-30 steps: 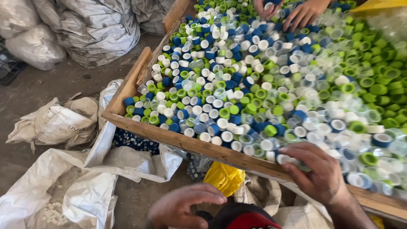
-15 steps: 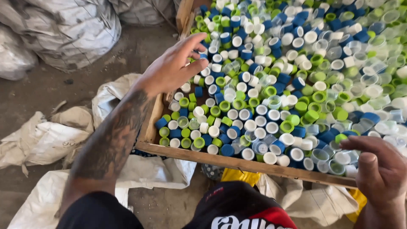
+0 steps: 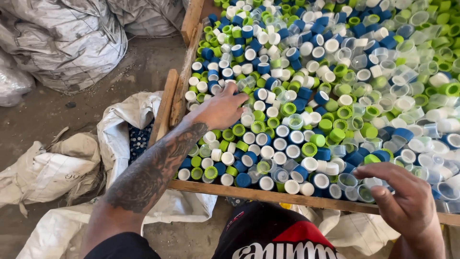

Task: The person sorts plastic bottle caps by color from a mixed pile in a wooden tray. They pick clear and green caps, separate them by hand, and place them into large white sacks on the floor. A second person works alongside at the same tray.

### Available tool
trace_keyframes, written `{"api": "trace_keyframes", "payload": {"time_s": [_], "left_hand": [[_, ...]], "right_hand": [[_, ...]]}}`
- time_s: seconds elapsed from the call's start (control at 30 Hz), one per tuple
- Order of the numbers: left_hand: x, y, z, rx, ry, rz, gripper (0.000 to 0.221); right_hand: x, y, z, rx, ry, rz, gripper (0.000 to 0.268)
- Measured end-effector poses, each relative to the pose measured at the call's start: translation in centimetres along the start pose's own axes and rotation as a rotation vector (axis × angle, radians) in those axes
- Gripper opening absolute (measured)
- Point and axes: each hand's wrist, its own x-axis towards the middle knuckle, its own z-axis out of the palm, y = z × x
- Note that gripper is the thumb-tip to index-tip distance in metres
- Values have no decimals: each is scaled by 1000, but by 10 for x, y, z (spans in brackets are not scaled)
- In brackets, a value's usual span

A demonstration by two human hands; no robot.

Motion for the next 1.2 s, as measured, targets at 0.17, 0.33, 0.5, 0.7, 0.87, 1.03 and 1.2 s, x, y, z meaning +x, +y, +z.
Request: {"api": "trace_keyframes", "payload": {"time_s": [0.17, 0.33, 0.5, 0.7, 0.87, 1.03, 1.2], "left_hand": [[-11, 20, -2, -85, -4, 42, 42], [2, 20, 0, 15, 8, 111, 45], [10, 49, -1, 121, 263, 407, 22], [28, 50, 30, 178, 20, 388, 57], [17, 60, 16, 112, -51, 353, 41], [11, 52, 14, 46, -25, 330, 41], [5, 50, 2, 75, 28, 356, 41]], "right_hand": [[-2, 10, -6, 65, -61, 1, 45], [0, 17, -7, 100, -103, 61, 45], [0, 15, -9, 83, -116, 38, 38], [1, 12, -8, 119, -78, 33, 33], [3, 8, -8, 133, -47, 25, 32], [3, 7, -8, 126, -26, 28, 29], [2, 5, -8, 143, -36, 51, 29]]}}
